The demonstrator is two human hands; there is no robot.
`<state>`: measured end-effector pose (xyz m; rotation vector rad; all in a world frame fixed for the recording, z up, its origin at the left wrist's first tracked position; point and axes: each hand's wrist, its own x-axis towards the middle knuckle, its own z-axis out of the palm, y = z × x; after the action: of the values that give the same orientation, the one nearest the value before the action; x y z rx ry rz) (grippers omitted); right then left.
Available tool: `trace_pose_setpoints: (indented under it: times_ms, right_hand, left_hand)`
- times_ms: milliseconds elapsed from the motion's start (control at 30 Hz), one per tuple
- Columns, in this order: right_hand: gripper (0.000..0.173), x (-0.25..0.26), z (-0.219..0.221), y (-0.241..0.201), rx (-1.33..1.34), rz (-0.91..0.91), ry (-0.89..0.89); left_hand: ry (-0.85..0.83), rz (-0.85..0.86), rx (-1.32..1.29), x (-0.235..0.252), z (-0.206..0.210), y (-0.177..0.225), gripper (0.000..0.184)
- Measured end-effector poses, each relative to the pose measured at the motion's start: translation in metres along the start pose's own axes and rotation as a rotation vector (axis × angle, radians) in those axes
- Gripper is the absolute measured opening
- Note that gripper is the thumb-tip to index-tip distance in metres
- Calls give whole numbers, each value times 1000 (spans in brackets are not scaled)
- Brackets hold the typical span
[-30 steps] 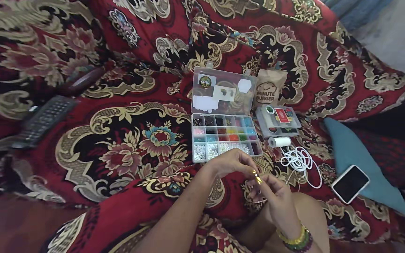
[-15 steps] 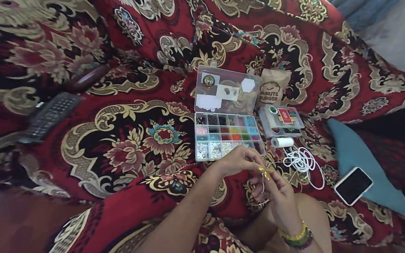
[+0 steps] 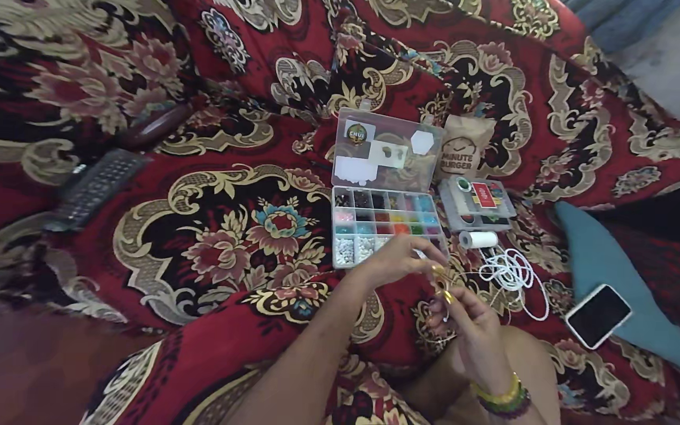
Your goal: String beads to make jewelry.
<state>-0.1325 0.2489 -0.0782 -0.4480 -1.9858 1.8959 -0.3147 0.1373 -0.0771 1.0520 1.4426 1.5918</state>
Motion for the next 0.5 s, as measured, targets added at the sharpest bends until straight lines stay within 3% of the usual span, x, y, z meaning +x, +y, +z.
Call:
trace_pose_setpoints:
  times_ms: [133,200,367,500]
  right_hand:
    - [20,5,-9,-3,-13,-66,27]
    - [20,8,-12,-4,-52,-113,62]
    - [21,11,-17,-4,-95,-185,105]
    - [18,7,-13,-6,-70,-159,92]
  left_hand:
    - [335,-181,476,-9,-33,5,20]
    - [410,-327,668,-11,-39,7,19]
    - [331,-575,939,-3,-32,3,18]
    - [298,-634,1030,1,-25,-3,21]
